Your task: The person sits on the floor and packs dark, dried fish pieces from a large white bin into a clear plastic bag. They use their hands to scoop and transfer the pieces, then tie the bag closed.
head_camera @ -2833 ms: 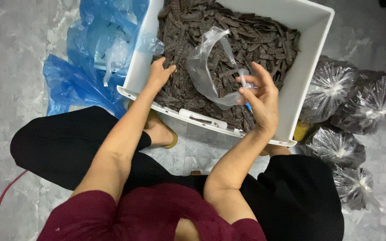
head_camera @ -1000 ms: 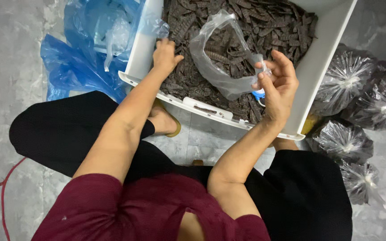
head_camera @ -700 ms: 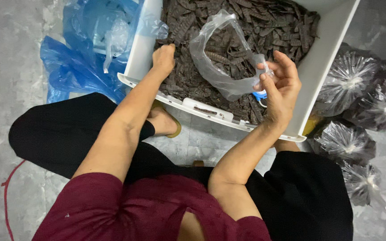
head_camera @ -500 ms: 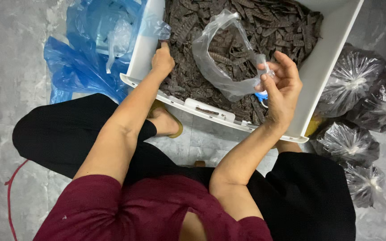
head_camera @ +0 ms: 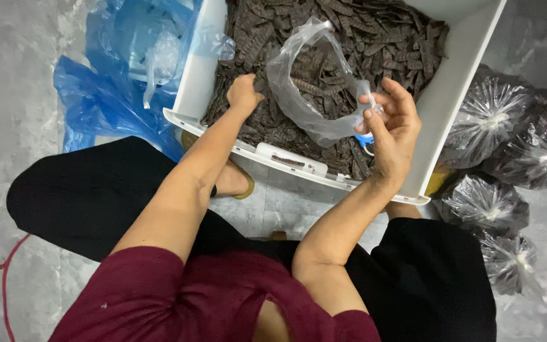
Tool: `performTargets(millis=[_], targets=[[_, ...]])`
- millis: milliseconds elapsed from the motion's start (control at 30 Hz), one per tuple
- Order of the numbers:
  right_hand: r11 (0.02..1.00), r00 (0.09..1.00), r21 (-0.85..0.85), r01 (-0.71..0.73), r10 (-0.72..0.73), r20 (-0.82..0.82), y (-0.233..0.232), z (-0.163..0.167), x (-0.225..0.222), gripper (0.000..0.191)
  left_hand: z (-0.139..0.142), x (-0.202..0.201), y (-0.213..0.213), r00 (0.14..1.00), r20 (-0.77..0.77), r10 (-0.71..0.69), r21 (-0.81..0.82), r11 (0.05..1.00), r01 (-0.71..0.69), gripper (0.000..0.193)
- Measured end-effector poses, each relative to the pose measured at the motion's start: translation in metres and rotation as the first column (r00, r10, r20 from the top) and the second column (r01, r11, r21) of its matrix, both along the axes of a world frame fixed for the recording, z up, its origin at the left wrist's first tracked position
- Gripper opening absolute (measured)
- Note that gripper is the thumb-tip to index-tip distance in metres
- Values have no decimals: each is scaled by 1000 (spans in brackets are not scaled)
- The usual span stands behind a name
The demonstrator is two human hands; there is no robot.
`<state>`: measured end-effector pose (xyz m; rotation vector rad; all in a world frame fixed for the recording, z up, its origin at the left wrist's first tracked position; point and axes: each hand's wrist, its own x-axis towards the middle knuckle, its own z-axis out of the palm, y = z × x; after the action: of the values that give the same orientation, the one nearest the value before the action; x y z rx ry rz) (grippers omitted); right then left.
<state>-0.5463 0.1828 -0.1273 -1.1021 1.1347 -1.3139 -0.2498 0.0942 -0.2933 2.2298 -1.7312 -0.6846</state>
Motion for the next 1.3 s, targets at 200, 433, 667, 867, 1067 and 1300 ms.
performTargets(millis=[200,433,667,867,1067,1300], targets=[[1000,1000,-2,16,-16,21,4,-3,-2,52,-17,25,-7,978,-206,13,-171,984,-50,54],[1000,999,-12,5,-5,50,3,-1,0,52,-15,31,-3,971,-241,3,-125,992,-34,45],[1000,1000,2,-3,3,24,3,1,1,52,4,0,-2,977,-213,23,62,998,-10,49],[1000,1000,6,-3,3,4,3,0,-3,51,11,-25,4,995,-71,73,253,966,-53,52],[1000,1000,11,-1,1,27,4,-5,-6,52,2,-7,0,993,-119,21,262,965,11,41],[999,999,0,-33,33,42,2,-8,-7,54,2,37,8,792,-563,236,293,953,-76,17]])
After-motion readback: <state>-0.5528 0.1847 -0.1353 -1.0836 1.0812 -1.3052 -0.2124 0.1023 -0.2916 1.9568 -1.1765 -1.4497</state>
